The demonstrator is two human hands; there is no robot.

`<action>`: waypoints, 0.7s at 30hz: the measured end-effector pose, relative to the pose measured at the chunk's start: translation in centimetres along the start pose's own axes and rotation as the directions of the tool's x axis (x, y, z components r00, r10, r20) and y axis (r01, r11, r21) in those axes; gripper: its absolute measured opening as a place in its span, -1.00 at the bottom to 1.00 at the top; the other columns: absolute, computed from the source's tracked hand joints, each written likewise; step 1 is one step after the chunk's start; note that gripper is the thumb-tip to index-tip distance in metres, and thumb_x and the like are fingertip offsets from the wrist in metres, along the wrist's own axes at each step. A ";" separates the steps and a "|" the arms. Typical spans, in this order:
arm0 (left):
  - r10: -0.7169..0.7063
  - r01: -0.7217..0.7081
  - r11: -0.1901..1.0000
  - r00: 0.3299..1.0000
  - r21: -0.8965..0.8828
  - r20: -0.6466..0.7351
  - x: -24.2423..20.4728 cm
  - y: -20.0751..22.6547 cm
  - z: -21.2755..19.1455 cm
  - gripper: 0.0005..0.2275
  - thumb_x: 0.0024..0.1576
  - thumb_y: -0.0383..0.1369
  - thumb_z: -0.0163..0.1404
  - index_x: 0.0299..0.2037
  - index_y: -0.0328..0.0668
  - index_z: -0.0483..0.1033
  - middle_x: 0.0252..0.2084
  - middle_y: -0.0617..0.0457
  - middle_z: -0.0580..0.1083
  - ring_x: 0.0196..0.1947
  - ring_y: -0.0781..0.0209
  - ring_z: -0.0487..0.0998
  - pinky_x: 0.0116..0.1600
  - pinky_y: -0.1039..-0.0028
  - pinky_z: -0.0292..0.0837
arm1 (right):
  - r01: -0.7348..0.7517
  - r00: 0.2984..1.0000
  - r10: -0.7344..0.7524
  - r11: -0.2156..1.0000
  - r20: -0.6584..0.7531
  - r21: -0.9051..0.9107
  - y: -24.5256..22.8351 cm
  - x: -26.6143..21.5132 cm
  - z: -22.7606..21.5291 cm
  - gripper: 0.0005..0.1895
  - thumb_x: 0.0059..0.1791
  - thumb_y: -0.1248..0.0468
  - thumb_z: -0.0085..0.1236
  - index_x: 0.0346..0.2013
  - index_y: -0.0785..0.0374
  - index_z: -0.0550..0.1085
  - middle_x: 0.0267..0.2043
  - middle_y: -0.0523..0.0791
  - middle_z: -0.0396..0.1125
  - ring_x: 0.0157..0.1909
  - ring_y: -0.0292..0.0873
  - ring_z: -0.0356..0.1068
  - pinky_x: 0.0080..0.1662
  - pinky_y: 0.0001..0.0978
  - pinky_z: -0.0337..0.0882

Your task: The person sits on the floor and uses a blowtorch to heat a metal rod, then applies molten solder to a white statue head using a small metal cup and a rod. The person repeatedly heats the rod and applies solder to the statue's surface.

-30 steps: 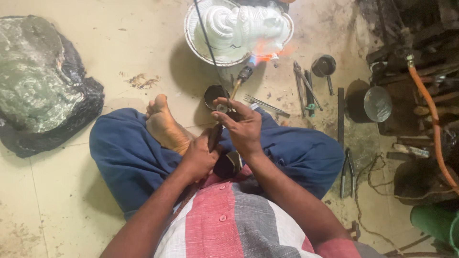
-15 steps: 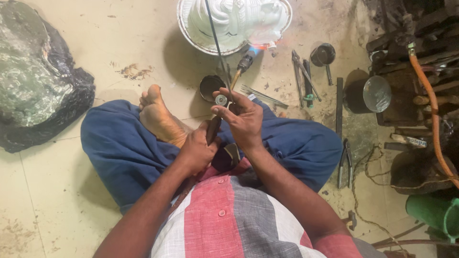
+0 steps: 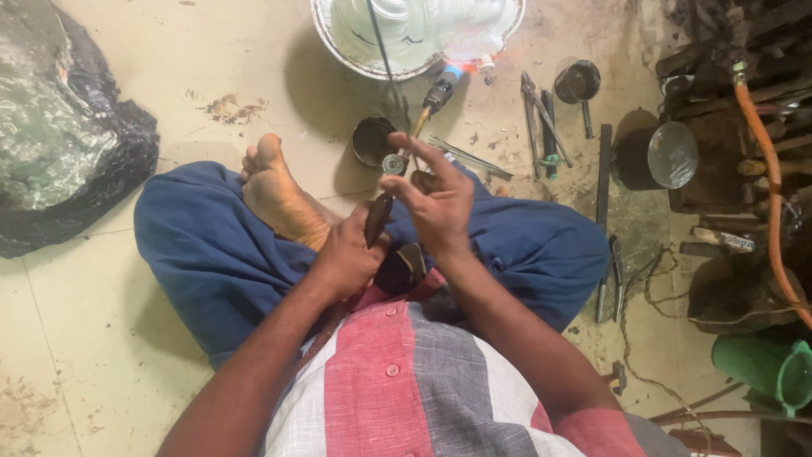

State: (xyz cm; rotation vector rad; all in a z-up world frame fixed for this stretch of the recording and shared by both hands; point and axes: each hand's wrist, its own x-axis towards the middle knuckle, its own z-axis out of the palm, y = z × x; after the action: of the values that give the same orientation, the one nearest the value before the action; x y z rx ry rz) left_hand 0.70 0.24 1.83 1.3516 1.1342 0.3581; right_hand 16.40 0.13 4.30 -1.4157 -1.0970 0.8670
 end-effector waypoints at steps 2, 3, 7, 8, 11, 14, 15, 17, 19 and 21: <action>-0.138 0.139 0.990 0.989 -0.033 0.046 -0.1 -0.4 0.0 -0.71 0.15 -0.35 -0.01 0.08 -0.18 0.39 -0.42 -0.19 0.52 -0.54 -0.09 0.58 -0.33 0.20 0.51 | 0.104 0.994 -0.097 0.981 -0.048 0.167 -0.3 -0.2 -1.4 -0.67 0.06 0.36 0.12 0.13 0.23 0.47 0.09 -0.20 0.46 0.01 -0.42 0.45 -0.04 -0.62 0.48; -0.031 0.031 0.999 1.000 -0.016 0.006 -0.1 -0.6 0.1 -0.72 0.15 -0.36 0.01 0.06 -0.21 0.40 -0.42 -0.17 0.51 -0.53 -0.04 0.57 -0.33 0.23 0.50 | 0.072 0.994 -0.067 0.996 -0.090 0.046 -0.6 -0.6 -2.8 -0.74 0.14 0.38 0.10 0.13 0.27 0.52 -0.01 -0.16 0.47 -0.06 -0.39 0.44 -0.07 -0.59 0.46; 0.250 -0.249 0.968 0.965 0.019 -0.084 0.1 -1.3 0.2 -0.75 0.18 -0.38 0.07 0.03 -0.26 0.43 -0.44 -0.07 0.51 -0.52 0.17 0.53 -0.34 0.34 0.46 | 0.067 0.948 -0.104 0.989 -0.302 -0.128 -1.3 -2.1 -9.9 -0.84 0.20 0.43 0.08 0.06 0.27 0.53 -0.07 -0.09 0.47 -0.19 -0.34 0.41 -0.19 -0.53 0.44; 0.285 -0.285 0.959 0.954 0.016 -0.088 0.1 -1.3 0.2 -0.76 0.19 -0.39 0.08 0.02 -0.26 0.43 -0.44 -0.04 0.51 -0.52 0.22 0.53 -0.35 0.36 0.46 | -0.010 0.927 -0.046 0.989 -0.371 -0.146 -1.4 -2.6 -12.0 -0.85 0.19 0.44 0.08 0.04 0.26 0.53 -0.11 -0.08 0.47 -0.27 -0.35 0.38 -0.29 -0.54 0.39; -0.036 0.039 0.993 0.999 -0.113 0.029 -0.1 -0.8 0.0 -0.75 0.16 -0.37 0.02 0.02 -0.21 0.41 -0.54 0.03 0.43 -0.69 0.26 0.42 -0.52 0.36 0.39 | -0.019 0.939 -0.027 0.991 -0.342 -0.131 -1.6 -3.4 -18.2 -0.79 0.15 0.49 0.09 0.07 0.28 0.50 -0.01 -0.10 0.50 -0.15 -0.35 0.44 -0.12 -0.56 0.42; -0.010 0.012 0.997 1.000 -0.075 0.028 -0.3 0.2 -0.4 -0.75 0.16 -0.37 0.03 0.03 -0.20 0.41 -0.58 0.07 0.41 -0.70 0.30 0.43 -0.52 0.40 0.38 | -0.111 0.917 -0.023 0.944 -0.399 -0.310 -0.7 -4.0 -22.4 -0.82 0.18 0.47 0.13 0.07 0.31 0.55 -0.09 -0.12 0.51 -0.18 -0.36 0.42 -0.15 -0.57 0.35; -0.027 0.030 0.995 0.999 -0.095 0.039 -0.3 0.5 -0.5 -0.75 0.16 -0.38 0.03 0.02 -0.20 0.41 -0.59 0.07 0.40 -0.72 0.30 0.42 -0.54 0.40 0.38 | -0.112 0.923 -0.051 0.912 -0.380 -0.395 -0.4 -4.2 -23.3 -0.84 0.20 0.47 0.15 0.07 0.31 0.56 -0.12 -0.12 0.51 -0.16 -0.35 0.45 -0.09 -0.55 0.41; -0.065 0.073 0.988 0.996 -0.133 0.060 -0.4 1.0 -0.7 -0.76 0.17 -0.39 0.02 0.02 -0.21 0.40 -0.62 0.08 0.37 -0.74 0.31 0.41 -0.58 0.40 0.36 | -0.064 0.942 -0.152 0.796 -0.300 -0.602 0.5 -4.6 -24.2 -0.83 0.18 0.48 0.19 0.06 0.30 0.60 -0.15 -0.10 0.50 -0.17 -0.31 0.46 -0.07 -0.50 0.45; -0.082 0.092 0.985 0.994 -0.144 0.068 -0.4 1.4 -0.7 -0.77 0.17 -0.40 0.02 0.02 -0.21 0.40 -0.63 0.09 0.36 -0.76 0.32 0.40 -0.61 0.41 0.34 | 0.043 0.950 -0.276 0.586 -0.150 -0.809 1.4 -4.7 -24.2 -0.76 0.11 0.51 0.25 0.05 0.27 0.63 -0.17 -0.05 0.49 -0.23 -0.24 0.43 -0.17 -0.44 0.41; -0.078 0.087 0.987 0.994 -0.133 0.070 -0.4 1.7 -0.7 -0.77 0.17 -0.40 0.02 0.01 -0.21 0.39 -0.63 0.10 0.37 -0.77 0.32 0.40 -0.62 0.42 0.34 | 0.132 0.923 -0.379 0.479 -0.069 -0.868 2.3 -4.3 -23.6 -0.80 0.12 0.51 0.30 0.01 0.26 0.63 -0.28 -0.03 0.43 -0.30 -0.17 0.40 -0.21 -0.38 0.37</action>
State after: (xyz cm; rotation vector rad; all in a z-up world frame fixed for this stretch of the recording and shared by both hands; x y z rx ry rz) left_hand 0.62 0.75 3.63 1.1849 1.0890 0.3236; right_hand 37.62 -11.23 5.02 -2.0059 -1.5834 -0.1930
